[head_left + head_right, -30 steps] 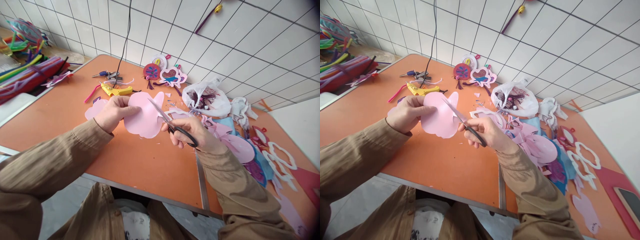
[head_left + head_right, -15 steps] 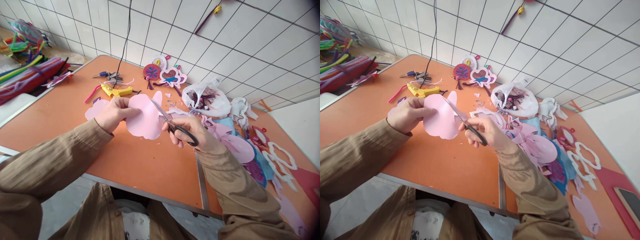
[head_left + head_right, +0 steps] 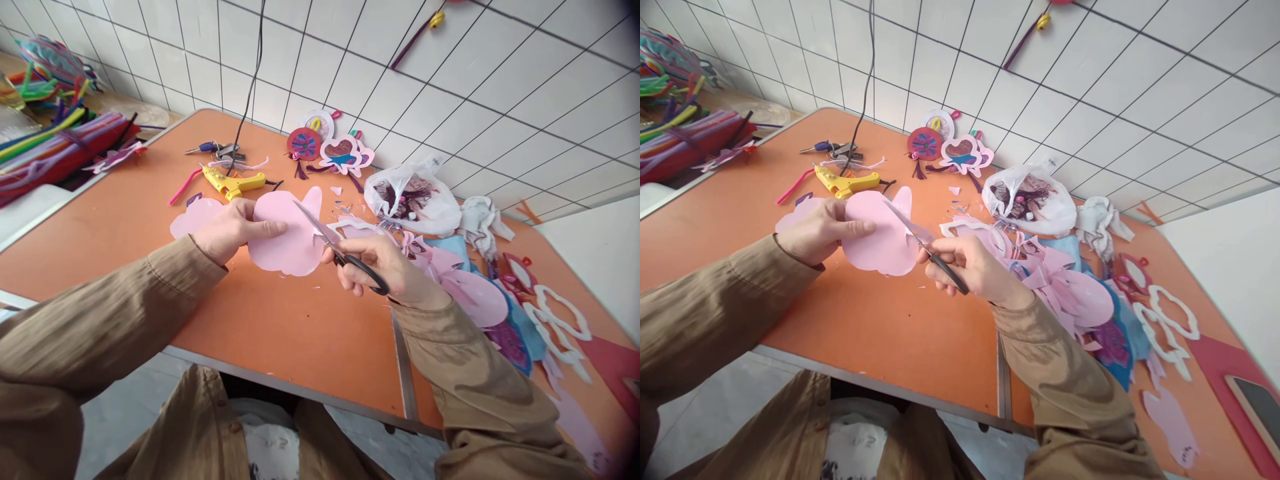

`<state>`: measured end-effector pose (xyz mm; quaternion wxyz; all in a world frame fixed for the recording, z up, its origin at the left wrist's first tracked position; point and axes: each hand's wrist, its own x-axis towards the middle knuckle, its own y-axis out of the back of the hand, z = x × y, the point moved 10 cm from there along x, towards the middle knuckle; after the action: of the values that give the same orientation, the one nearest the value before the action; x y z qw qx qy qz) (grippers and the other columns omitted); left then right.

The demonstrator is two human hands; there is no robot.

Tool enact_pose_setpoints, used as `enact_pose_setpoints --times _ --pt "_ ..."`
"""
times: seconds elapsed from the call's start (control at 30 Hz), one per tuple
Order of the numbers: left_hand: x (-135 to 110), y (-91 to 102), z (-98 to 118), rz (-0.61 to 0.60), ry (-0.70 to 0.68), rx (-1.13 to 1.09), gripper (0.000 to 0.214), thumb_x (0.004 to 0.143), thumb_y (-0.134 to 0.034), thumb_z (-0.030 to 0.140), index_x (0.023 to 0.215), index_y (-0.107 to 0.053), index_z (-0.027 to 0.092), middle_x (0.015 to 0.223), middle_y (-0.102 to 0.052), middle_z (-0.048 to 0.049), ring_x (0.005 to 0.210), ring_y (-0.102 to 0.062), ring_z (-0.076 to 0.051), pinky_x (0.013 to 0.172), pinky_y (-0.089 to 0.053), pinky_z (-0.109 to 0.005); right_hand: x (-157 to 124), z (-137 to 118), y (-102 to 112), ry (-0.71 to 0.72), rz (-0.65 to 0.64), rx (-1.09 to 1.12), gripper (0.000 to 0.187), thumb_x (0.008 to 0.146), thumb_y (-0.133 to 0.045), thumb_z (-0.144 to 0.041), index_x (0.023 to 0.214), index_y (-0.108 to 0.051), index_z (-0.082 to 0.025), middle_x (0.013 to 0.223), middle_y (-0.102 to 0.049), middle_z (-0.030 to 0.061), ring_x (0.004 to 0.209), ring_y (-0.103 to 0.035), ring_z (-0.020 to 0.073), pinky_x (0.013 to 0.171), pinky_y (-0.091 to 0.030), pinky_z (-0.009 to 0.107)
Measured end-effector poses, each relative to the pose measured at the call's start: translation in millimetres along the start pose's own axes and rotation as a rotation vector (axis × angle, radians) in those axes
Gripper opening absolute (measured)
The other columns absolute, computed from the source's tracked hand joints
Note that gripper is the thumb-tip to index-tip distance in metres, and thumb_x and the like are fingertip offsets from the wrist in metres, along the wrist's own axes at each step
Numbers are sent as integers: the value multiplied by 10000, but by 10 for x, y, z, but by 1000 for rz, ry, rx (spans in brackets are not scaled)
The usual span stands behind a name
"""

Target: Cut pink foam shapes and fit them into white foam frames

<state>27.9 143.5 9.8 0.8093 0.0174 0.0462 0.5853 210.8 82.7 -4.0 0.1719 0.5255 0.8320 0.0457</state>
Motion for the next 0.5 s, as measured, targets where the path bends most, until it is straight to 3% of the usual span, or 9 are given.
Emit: enact_pose_setpoints --times 0.27,0.5 --pt "71 51 -183 23 49 -41 357 620 -844 490 674 -692 171 661 -607 -58 659 -624 -231 585 -472 -340 13 29 -36 -16 -13 -6 405 731 -803 -477 949 -691 -155 579 -575 -32 460 -508 97 403 -432 213" --pt "49 27 -150 -23 64 29 357 583 -876 414 525 -598 198 529 -536 -11 602 -610 -194 535 -492 -298 8 5 -40 -29 2 -5 335 754 -762 -424 932 -683 -152 577 -582 -36 451 -512 85 412 -442 200"
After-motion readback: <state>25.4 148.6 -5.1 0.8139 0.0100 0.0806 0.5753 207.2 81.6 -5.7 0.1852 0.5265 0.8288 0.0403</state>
